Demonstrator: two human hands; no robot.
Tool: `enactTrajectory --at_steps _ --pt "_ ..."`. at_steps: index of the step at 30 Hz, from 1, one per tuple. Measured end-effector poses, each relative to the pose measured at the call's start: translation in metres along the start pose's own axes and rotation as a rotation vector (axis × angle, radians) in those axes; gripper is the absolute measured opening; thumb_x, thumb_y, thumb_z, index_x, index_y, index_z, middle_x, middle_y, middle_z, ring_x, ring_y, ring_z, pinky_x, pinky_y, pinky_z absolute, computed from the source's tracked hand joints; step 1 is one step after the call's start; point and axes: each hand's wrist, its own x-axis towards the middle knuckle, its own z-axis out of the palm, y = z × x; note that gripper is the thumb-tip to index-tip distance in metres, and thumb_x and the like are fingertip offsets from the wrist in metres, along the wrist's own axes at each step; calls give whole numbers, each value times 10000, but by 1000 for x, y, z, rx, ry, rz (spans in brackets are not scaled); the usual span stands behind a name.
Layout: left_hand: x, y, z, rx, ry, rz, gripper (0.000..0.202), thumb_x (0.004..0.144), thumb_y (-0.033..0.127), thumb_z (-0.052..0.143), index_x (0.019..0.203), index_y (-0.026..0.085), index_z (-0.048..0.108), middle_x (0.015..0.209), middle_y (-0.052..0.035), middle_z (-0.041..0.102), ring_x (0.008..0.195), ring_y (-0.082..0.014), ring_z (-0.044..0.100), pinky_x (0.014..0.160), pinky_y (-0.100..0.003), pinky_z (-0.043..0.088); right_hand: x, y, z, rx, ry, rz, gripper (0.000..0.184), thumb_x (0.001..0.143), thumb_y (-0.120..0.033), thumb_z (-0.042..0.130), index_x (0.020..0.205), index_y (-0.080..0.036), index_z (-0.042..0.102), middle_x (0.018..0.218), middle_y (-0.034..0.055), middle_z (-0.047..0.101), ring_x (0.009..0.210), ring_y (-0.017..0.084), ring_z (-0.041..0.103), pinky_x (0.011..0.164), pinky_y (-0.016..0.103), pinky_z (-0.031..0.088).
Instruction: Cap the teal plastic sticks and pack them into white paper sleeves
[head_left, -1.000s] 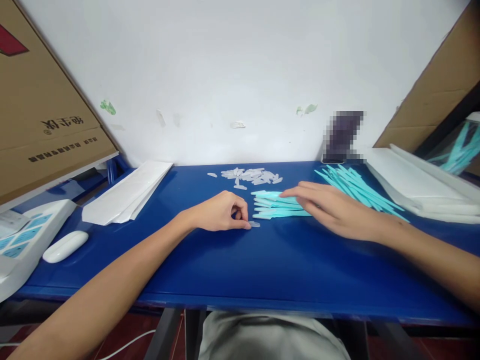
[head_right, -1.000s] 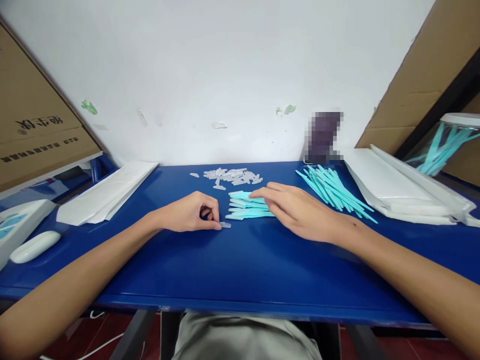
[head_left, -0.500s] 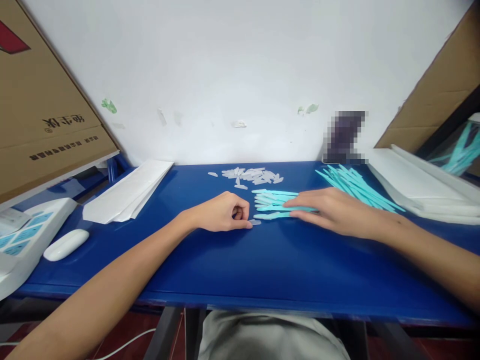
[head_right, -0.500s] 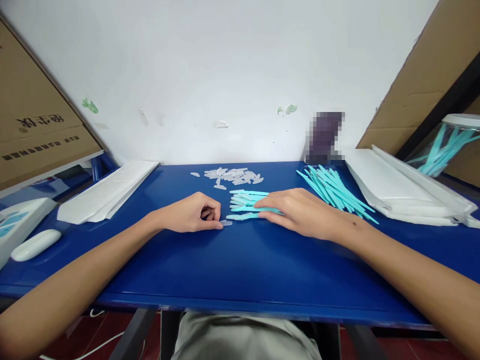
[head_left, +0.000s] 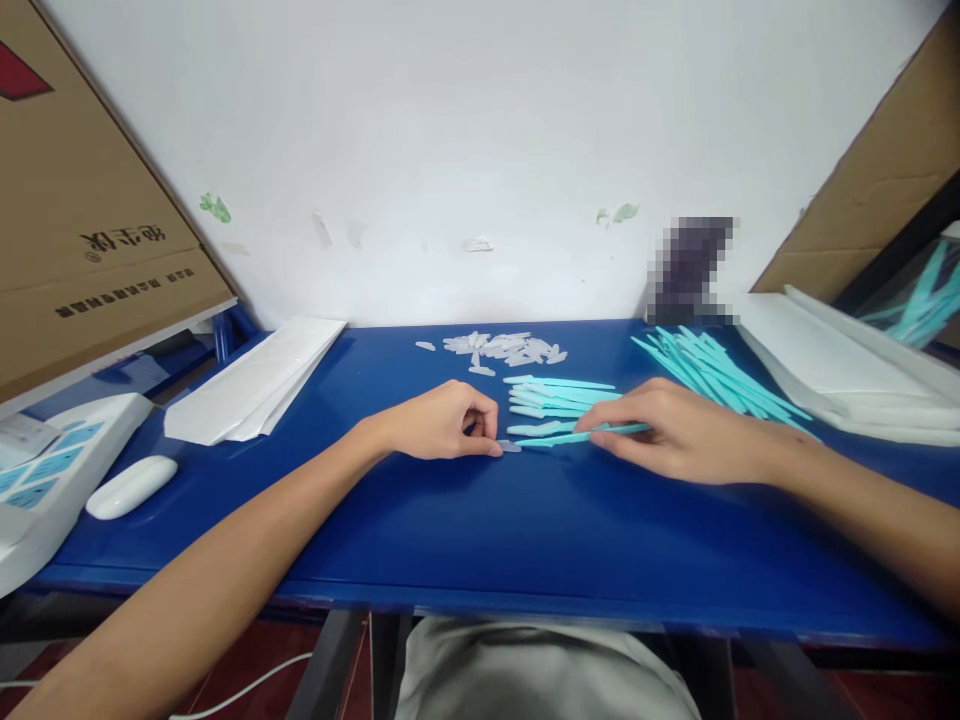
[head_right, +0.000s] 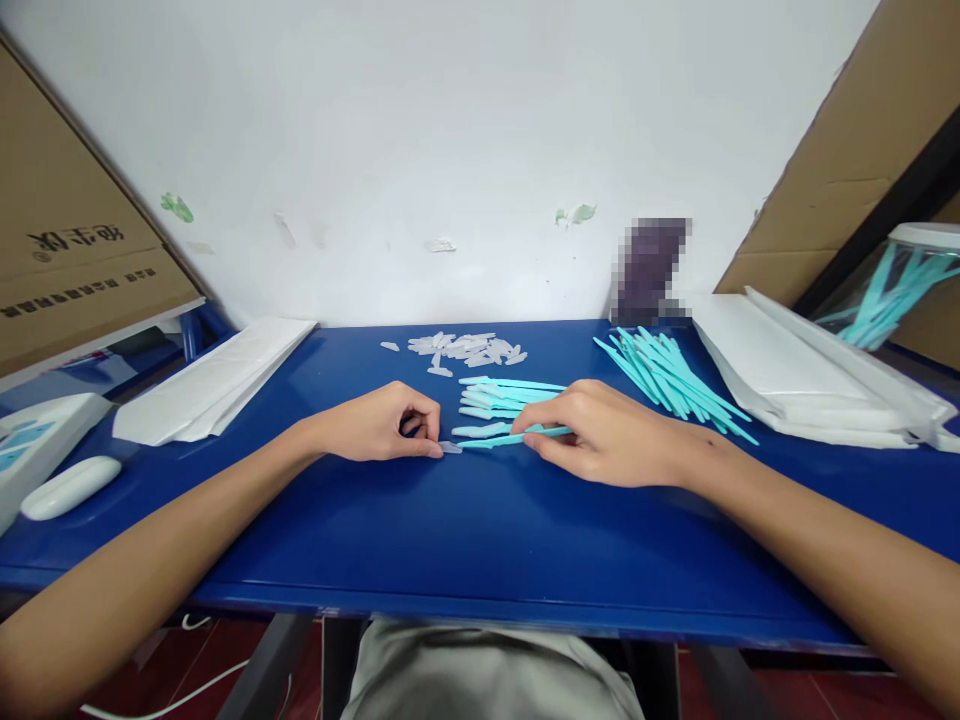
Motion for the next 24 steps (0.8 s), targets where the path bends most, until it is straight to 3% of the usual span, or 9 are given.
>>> enactTrajectory --at_steps 6,11,17,24 --pt "0 0 1 -13 2 -3 321 855 458 737 758 157 679 626 14 580 558 -103 471 524 -245 341 -3 2 -3 20 50 8 310 997 -358 501 1075 -214 764 642 -4 713 449 126 528 500 269 370" --pt "0 0 0 -5 1 -3 314 860 446 738 760 153 681 643 7 597 567 -102 484 528 -240 343 -3 -1 -5 -20 42 -2 319 995 -340 494 1088 -199 765 527 -33 616 416 116 485 499 262 360" --pt "-1 -1 0 14 0 -3 316 871 444 732 760 153 679 636 12 599 551 -93 469 514 -235 333 -2 -3 -3 6 -5 -1 295 988 -290 493 1059 -202 765 601 -20 677 452 115 540 514 252 375" --pt "4 6 7 4 38 23 363 867 483 731 733 149 687 596 15 575 529 -96 461 513 -243 347 4 -9 14 -44 63 -39 306 982 -274 482 1072 -185 760 585 -6 684 454 130 559 531 264 383"
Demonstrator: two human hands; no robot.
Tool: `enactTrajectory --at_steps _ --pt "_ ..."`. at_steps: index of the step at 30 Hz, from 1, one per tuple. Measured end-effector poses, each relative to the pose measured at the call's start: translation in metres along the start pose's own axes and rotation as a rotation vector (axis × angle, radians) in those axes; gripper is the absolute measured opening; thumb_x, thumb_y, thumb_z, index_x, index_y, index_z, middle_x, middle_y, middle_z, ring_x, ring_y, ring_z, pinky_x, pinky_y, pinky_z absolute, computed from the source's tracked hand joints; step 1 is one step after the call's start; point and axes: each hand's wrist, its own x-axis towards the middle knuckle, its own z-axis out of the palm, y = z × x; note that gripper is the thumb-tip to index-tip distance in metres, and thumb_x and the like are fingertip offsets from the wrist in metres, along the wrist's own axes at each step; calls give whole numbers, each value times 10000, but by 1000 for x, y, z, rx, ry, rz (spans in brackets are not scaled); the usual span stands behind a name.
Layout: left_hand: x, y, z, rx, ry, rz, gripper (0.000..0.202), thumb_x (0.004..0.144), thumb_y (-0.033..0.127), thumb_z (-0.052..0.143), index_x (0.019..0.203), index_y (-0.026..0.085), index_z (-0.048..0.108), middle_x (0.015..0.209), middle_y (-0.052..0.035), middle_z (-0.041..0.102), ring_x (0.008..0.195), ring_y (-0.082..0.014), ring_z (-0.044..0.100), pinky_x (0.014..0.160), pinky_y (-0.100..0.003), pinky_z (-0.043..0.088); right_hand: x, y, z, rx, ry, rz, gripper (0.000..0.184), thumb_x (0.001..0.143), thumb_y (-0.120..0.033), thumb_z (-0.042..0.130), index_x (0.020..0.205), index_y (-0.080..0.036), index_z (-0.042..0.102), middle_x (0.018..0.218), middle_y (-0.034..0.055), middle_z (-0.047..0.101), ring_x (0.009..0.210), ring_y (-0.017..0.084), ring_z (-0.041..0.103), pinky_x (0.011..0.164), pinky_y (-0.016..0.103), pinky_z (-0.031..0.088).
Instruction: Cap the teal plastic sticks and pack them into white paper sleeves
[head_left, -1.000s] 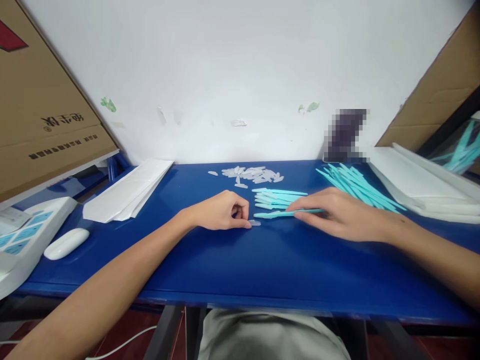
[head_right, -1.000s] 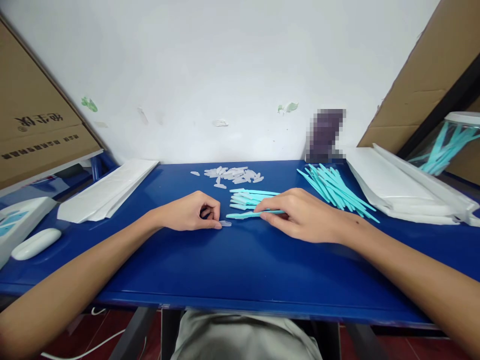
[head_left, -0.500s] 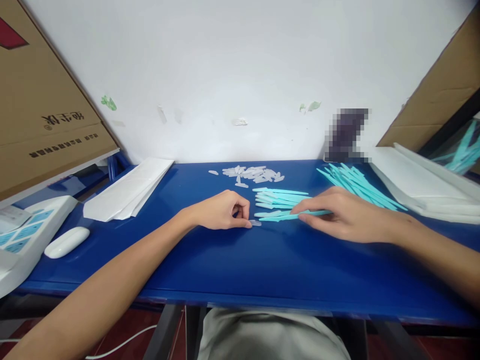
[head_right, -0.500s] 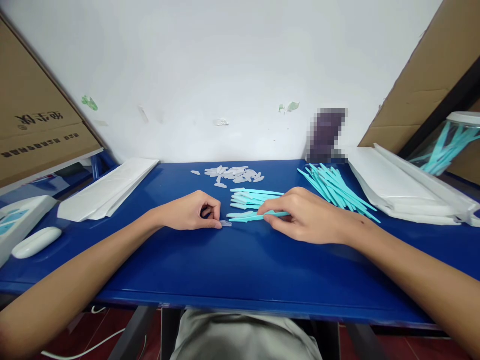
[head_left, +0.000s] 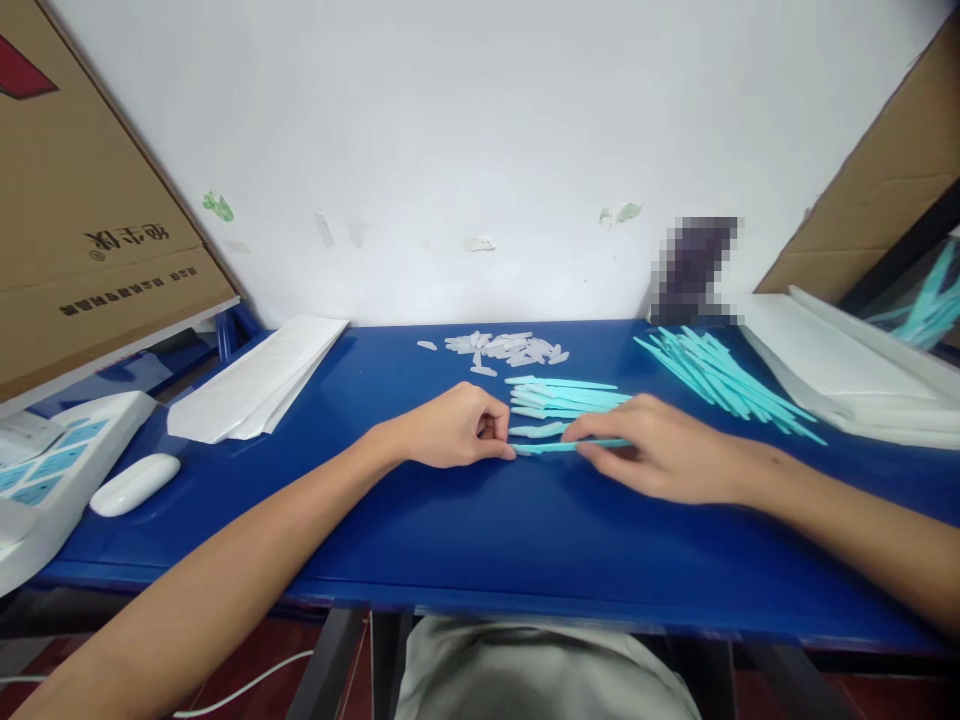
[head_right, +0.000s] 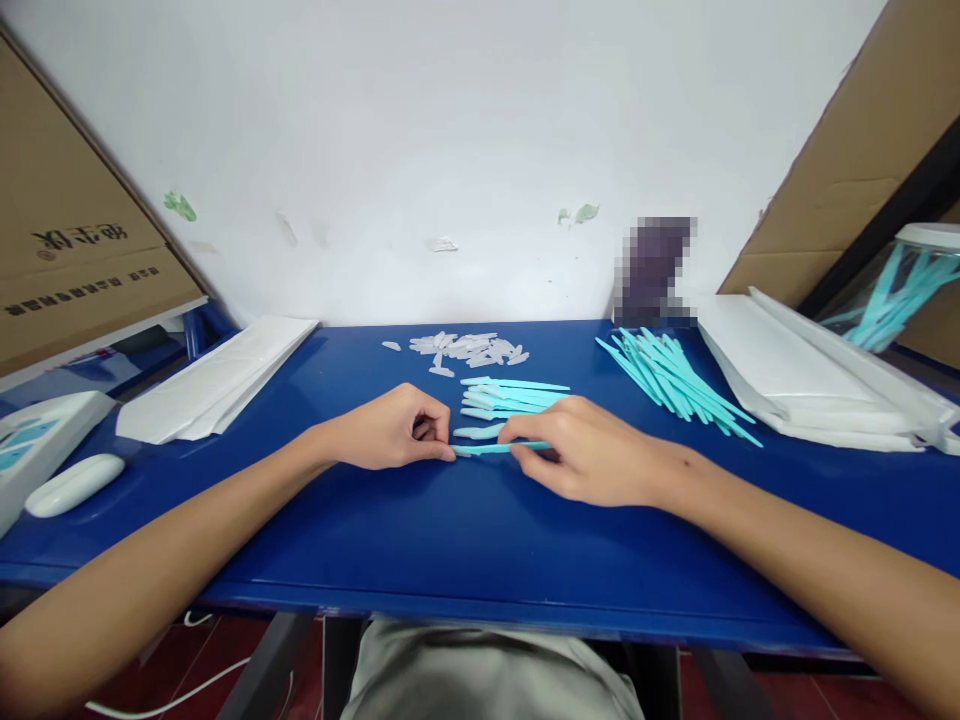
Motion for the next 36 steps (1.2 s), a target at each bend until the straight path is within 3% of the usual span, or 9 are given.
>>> enactTrajectory --at_steps 2,7,20,27,30,32,36 --pt "1 3 3 25 20 23 377 878 486 719 712 150 676 586 15 565 525 -97 458 516 -247 347 2 0 6 -25 31 -22 311 981 -266 477 1090 -180 756 587 -6 683 458 132 563 528 266 383" --pt "1 3 6 43 51 46 395 887 515 704 728 153 689 608 5 584 533 -104 475 523 -252 356 3 3 8 -25 67 -62 277 971 -233 498 1052 -189 759 857 45 788 635 158 682 601 272 447" --pt "7 2 14 -48 77 68 365 882 474 733 732 143 703 601 1 616 530 -96 482 539 -241 368 0 6 12 7 87 -58 283 973 -228 481 1028 -176 754 809 51 770 582 152 643 579 279 441" --pt "6 2 15 228 120 173 290 944 432 669 822 168 680 679 11 577 609 -118 509 615 -257 370 0 10 -2 -157 75 -94 263 968 -299 501 1014 -184 734 839 75 720 733 194 640 662 313 428" --pt "7 2 16 368 220 184 436 888 581 691 1039 175 641 847 -24 615 730 -169 548 670 -284 398 -1 18 -8 -284 80 -26 289 934 -410 565 1046 -190 716 821 72 699 734 223 617 748 376 410" --pt "8 2 18 412 283 199 620 844 651 702 1224 175 590 1054 -89 632 899 -230 580 770 -328 451 -3 24 -11 -302 57 56 360 917 -499 587 1085 -203 702 697 33 659 674 224 590 762 395 400" --pt "10 1 22 454 290 206 761 884 641 655 1481 212 455 1409 -181 510 1255 -349 487 1042 -495 419 -4 27 -15 -213 5 208 554 873 -667 594 1190 -220 671 582 -2 592 647 239 591 614 323 383"
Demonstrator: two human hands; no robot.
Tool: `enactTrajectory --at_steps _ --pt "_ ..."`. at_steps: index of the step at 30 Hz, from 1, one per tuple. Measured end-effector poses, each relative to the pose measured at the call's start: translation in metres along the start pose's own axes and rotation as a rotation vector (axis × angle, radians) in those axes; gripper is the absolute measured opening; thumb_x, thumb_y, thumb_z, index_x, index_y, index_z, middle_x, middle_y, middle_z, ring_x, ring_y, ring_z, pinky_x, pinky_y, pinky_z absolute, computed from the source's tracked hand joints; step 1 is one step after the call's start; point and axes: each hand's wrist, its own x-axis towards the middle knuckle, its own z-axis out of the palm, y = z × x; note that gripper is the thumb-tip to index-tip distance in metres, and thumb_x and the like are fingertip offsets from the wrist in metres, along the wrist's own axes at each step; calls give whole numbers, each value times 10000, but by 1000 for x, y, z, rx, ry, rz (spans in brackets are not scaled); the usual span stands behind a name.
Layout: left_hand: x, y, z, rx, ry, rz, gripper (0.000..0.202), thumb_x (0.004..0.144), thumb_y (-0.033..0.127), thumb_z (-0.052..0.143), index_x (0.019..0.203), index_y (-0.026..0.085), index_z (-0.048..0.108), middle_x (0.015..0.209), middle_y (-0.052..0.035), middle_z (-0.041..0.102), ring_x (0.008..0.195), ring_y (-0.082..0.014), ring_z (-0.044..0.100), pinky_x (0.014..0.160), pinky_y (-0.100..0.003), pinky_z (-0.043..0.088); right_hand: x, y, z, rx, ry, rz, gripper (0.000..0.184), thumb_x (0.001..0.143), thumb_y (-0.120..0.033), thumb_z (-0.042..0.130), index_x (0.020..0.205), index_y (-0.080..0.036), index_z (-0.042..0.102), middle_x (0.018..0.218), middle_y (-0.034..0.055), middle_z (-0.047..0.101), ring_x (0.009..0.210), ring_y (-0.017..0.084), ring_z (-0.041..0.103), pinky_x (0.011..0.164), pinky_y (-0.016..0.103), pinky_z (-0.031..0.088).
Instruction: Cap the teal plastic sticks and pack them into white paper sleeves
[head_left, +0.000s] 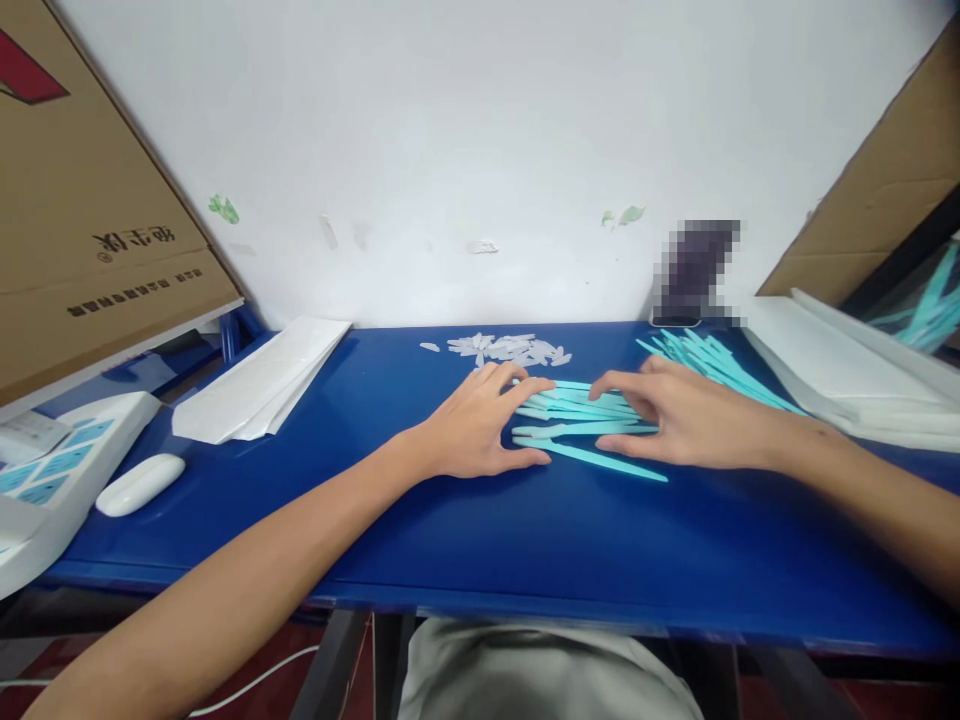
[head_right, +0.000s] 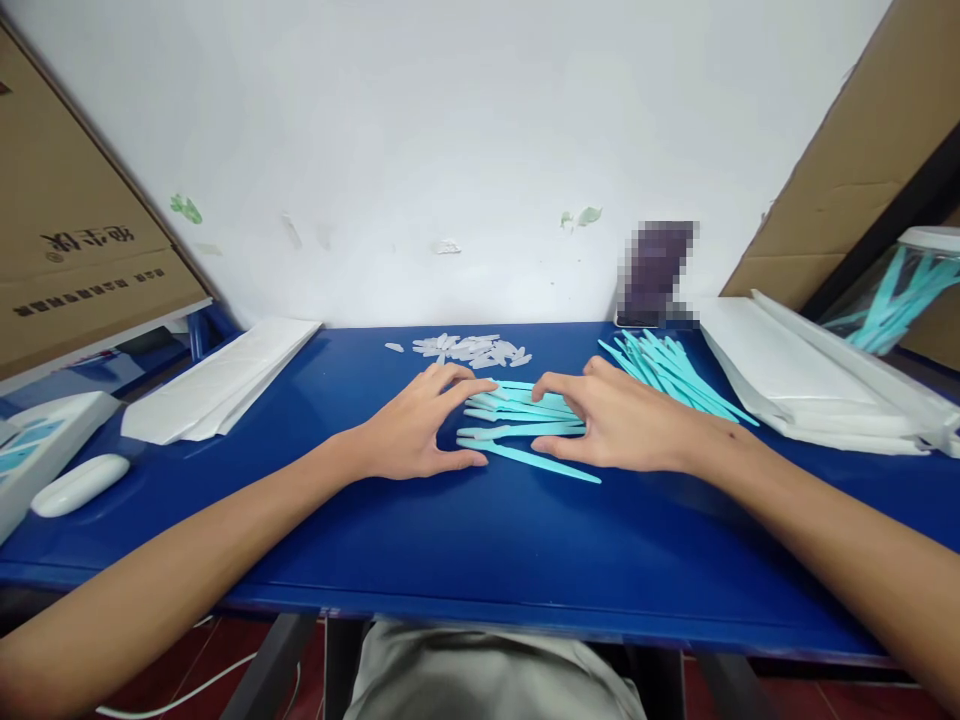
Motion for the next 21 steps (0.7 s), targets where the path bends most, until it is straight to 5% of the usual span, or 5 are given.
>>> enactTrajectory --at_steps 3,8,13,18,21 --pt "-1 -2 3 5 -59 -27 768 919 660 588 1539 247 405 1569 -186 386 1418 -394 355 1133 -594 325 0 -2 0 30 -43 12 599 876 -663 597 1266 -209 634 728 22 660 668 222 629 587 306 403" --pt "-3 -7 4 -6 -111 -67 778 933 687 536 1564 259 383 1641 -173 303 1491 -404 270 1164 -637 276 0 1 7 -68 -8 -43 770 822 -725 603 1373 -188 585 1232 160 627 998 326 650 802 425 502" --pt "-3 -4 4 -12 -123 -110 821 912 723 534 1583 287 350 1674 -136 256 1524 -397 219 1194 -644 236 14 6 2 -35 -202 77 1086 716 -827 607 1553 -167 403 1349 202 538 1159 416 566 912 519 479" --pt "0 -3 1 10 -27 -103 846 859 730 607 1549 280 413 1627 -142 332 1493 -373 279 1194 -598 275 51 -5 -13 -150 -427 72 594 795 -583 594 1172 -128 645 1168 185 604 1062 381 592 813 455 468" --pt "-1 -25 -14 101 129 -137 673 946 636 520 1511 274 469 1547 -131 436 1425 -333 374 1174 -555 312 67 -16 -16 -231 -531 49 340 823 -457 573 961 -158 659 1074 161 654 983 350 635 746 416 457"
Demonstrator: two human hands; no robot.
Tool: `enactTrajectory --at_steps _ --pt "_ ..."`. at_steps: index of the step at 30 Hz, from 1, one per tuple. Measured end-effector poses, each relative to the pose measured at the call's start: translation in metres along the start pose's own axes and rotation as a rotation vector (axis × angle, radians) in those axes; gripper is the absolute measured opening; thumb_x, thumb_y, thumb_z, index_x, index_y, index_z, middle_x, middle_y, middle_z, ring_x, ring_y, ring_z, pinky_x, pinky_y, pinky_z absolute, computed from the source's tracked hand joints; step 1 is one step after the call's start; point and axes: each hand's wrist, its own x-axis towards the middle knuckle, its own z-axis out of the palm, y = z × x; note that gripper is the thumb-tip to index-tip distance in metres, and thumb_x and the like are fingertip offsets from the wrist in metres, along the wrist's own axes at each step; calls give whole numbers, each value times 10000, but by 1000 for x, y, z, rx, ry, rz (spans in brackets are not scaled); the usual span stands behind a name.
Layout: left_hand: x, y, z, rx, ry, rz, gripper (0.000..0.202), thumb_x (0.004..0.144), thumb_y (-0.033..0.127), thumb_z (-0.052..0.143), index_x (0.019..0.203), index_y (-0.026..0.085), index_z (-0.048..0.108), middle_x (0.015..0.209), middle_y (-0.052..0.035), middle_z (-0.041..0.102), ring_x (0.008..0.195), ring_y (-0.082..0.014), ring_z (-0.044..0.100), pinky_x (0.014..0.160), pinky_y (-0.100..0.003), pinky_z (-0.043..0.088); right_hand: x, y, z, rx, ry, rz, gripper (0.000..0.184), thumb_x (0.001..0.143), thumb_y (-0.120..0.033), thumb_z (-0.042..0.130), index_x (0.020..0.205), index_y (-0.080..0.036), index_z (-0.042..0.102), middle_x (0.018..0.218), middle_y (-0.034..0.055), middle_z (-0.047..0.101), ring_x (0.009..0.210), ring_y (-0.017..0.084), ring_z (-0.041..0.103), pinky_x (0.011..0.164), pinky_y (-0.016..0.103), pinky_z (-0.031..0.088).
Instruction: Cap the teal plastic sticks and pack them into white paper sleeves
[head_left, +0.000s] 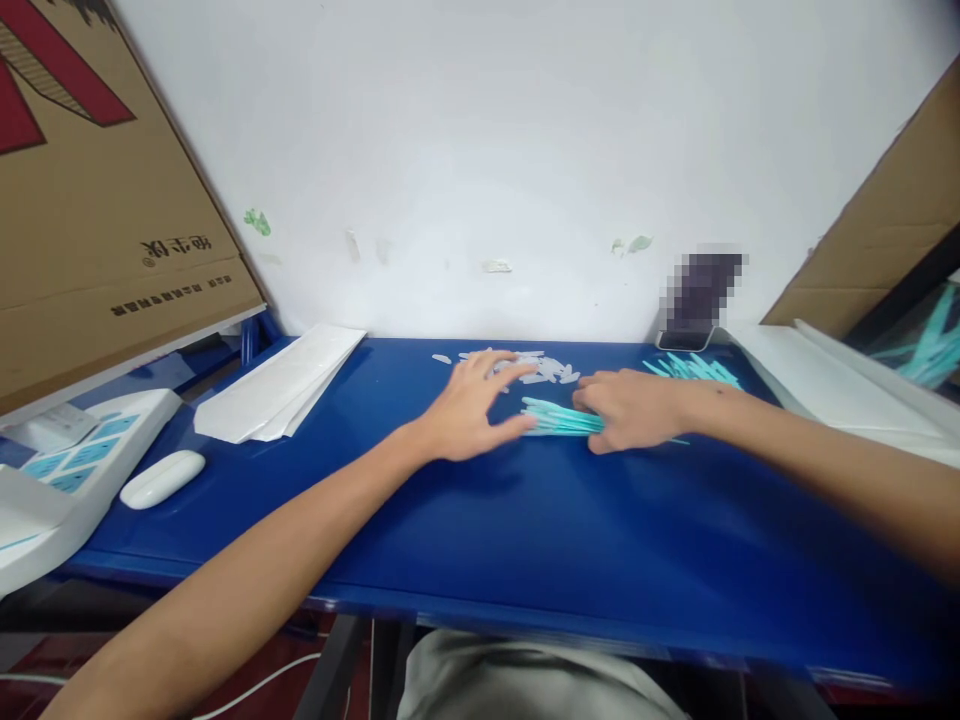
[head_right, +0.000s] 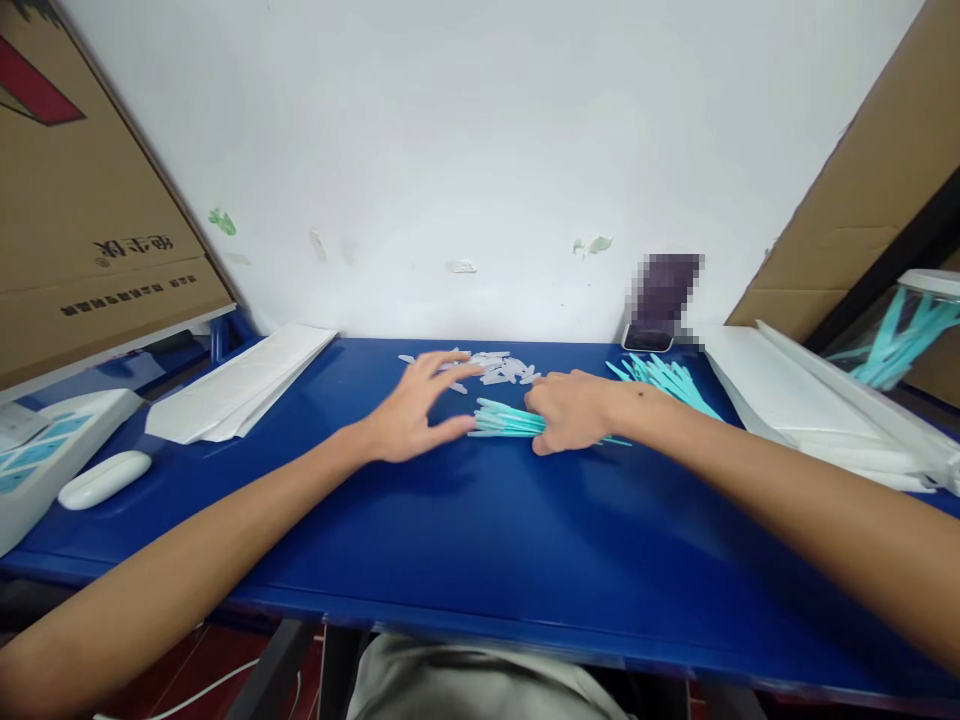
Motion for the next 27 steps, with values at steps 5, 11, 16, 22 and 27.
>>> enactTrajectory --at_steps 5,11,16,22,27 --pt "-15 -91 -40 408 178 -350 573 977 531 427 1384 170 606 1401 -188 550 1350 -373 425 1117 -577 333 2 -11 6 -29 -21 -25 361 891 -347 550 1151 -124 665 1115 185 710 982 337 697 746 393 493" --pt "-60 -164 -76 573 -9 -1029 687 921 580 463 1449 151 559 1539 -280 412 1452 -517 280 1101 -683 268 -6 -5 27 -99 139 -118 514 957 -322 502 1428 -120 526 1250 211 700 1098 342 694 842 407 513" --pt "-71 -176 -83 442 -127 -1228 977 824 743 514 1612 206 301 1614 -296 295 1446 -554 305 1113 -699 239 -8 -6 38 -136 281 -126 394 956 -251 480 1327 -175 584 1048 156 745 919 312 720 766 388 506" --pt "-78 -187 -96 400 -24 -1303 1107 778 846 448 1643 209 184 1635 -313 234 1479 -577 218 1103 -734 228 -11 -2 37 387 569 -114 176 951 -329 491 1030 -208 590 794 45 682 653 209 622 584 303 452" --pt "-84 -193 -96 349 -16 -1346 1085 803 859 333 1642 186 185 1638 -324 199 1465 -603 220 1080 -776 225 -4 -4 40 1201 948 -7 374 827 -547 719 918 -224 554 520 -85 464 401 114 408 408 265 348"
